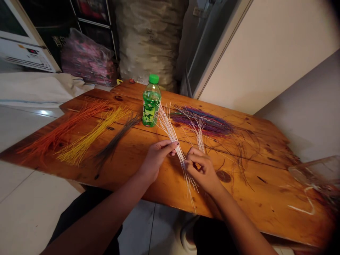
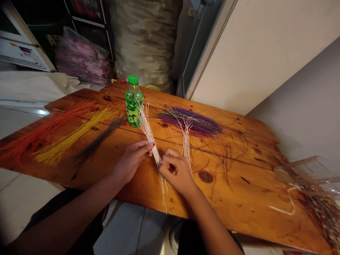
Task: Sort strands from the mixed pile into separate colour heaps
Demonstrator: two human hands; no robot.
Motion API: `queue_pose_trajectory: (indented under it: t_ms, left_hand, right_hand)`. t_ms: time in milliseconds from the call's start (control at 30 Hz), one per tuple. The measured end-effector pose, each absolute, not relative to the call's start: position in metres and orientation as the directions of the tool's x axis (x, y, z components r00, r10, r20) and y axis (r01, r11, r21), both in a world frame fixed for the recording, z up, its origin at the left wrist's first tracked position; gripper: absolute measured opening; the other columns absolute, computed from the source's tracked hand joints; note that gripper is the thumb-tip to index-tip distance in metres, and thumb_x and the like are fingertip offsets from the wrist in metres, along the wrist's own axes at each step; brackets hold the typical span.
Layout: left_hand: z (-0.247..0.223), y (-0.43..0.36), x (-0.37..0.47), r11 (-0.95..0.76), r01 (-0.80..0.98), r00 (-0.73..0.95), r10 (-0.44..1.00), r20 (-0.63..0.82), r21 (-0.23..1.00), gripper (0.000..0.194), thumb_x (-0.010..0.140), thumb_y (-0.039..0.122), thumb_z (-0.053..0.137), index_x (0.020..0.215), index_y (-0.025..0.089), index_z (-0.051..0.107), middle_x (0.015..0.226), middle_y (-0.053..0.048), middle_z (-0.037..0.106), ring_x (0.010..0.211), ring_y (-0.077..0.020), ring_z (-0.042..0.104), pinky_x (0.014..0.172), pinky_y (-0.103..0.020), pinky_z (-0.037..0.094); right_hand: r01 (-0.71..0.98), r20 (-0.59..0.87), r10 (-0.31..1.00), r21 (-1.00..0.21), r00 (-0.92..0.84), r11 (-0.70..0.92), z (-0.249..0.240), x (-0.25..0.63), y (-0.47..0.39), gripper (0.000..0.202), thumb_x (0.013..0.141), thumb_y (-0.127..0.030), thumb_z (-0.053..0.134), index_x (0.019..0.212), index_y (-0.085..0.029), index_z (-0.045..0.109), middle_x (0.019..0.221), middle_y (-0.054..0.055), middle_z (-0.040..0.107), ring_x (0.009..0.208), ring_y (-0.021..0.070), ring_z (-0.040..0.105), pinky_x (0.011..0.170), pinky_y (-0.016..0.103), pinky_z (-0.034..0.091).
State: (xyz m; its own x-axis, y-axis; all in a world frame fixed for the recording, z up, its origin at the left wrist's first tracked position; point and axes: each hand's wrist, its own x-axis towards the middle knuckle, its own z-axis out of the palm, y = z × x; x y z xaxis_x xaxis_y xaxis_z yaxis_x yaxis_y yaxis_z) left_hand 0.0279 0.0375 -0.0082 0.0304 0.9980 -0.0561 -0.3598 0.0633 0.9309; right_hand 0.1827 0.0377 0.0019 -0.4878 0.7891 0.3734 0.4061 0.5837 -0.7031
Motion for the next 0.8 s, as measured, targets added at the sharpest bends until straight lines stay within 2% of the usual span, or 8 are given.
queue_pose_trajectory:
  t_ms: [233, 433, 500, 567, 667, 800]
  left_hand:
    - [-0.005, 0.037, 0.027, 0.061, -0.349, 0.048, 0.998, -0.047, 0.935, 0.023, 0.069, 0.037, 0.063, 0.064, 0.014, 0.06, 0.062, 0.0, 0.05, 0.062, -0.0097, 0.043, 0.062, -0.023, 0.035]
    - [0.0, 0.035, 0.026, 0.052, -0.354, 0.06, 0.998, -0.033, 0.934, 0.023, 0.07, 0.036, 0.063, 0.064, 0.014, 0.059, 0.062, 0.0, 0.05, 0.062, -0.0099, 0.043, 0.065, -0.024, 0.036]
    - [0.0, 0.034, 0.027, 0.038, -0.337, 0.064, 0.998, -0.017, 0.941, 0.023, 0.071, 0.035, 0.062, 0.062, 0.014, 0.058, 0.062, 0.0, 0.05, 0.062, -0.0097, 0.043, 0.065, -0.024, 0.036]
    - [-0.001, 0.034, 0.029, 0.023, -0.312, 0.072, 0.997, -0.001, 0.95, 0.024, 0.072, 0.034, 0.061, 0.06, 0.014, 0.057, 0.06, 0.001, 0.05, 0.061, -0.0091, 0.044, 0.064, -0.023, 0.036]
    - [-0.004, 0.033, 0.031, 0.024, -0.267, 0.107, 0.994, 0.005, 0.964, 0.022, 0.073, 0.033, 0.059, 0.061, 0.014, 0.057, 0.055, 0.002, 0.05, 0.055, -0.0085, 0.045, 0.058, -0.023, 0.036]
    - [-0.006, 0.033, 0.033, 0.068, -0.215, 0.218, 0.976, -0.02, 0.974, 0.026, 0.078, 0.038, 0.053, 0.063, 0.016, 0.054, 0.046, 0.002, 0.051, 0.041, -0.0095, 0.045, 0.048, -0.023, 0.034]
  right_hand:
    - [0.36, 0.311, 0.736, -0.716, -0.602, 0.598, 0.003, 0.186, 0.037, 0.029, 0.077, -0.015, 0.045, 0.052, -0.019, 0.03, 0.062, -0.002, 0.033, 0.056, 0.0102, 0.035, 0.051, 0.025, 0.027]
    - [0.313, 0.308, 0.789, -0.794, -0.532, 0.521, -0.002, 0.189, 0.046, 0.038, 0.089, -0.035, 0.038, 0.054, -0.019, 0.034, 0.062, -0.002, 0.034, 0.059, 0.0113, 0.037, 0.056, 0.026, 0.03]
    - [0.301, 0.287, 0.838, -0.839, -0.464, 0.454, -0.006, 0.187, 0.048, 0.038, 0.089, -0.041, 0.037, 0.058, -0.02, 0.036, 0.062, -0.002, 0.035, 0.059, 0.0116, 0.038, 0.058, 0.026, 0.032]
    - [0.26, 0.23, 0.873, -0.895, -0.431, 0.364, -0.008, 0.184, 0.049, 0.033, 0.088, -0.046, 0.037, 0.068, -0.02, 0.045, 0.067, -0.002, 0.044, 0.065, 0.0124, 0.044, 0.064, 0.026, 0.036]
    - [0.174, 0.109, 0.875, -0.961, -0.473, 0.214, -0.009, 0.179, 0.048, 0.034, 0.086, -0.052, 0.036, 0.086, -0.021, 0.051, 0.077, 0.001, 0.055, 0.074, 0.0146, 0.052, 0.073, 0.029, 0.041]
    - [0.116, -0.076, 0.816, -0.993, -0.573, -0.012, -0.007, 0.172, 0.044, 0.046, 0.087, -0.056, 0.028, 0.077, -0.019, 0.053, 0.057, 0.0, 0.054, 0.06, 0.0144, 0.054, 0.072, 0.031, 0.045]
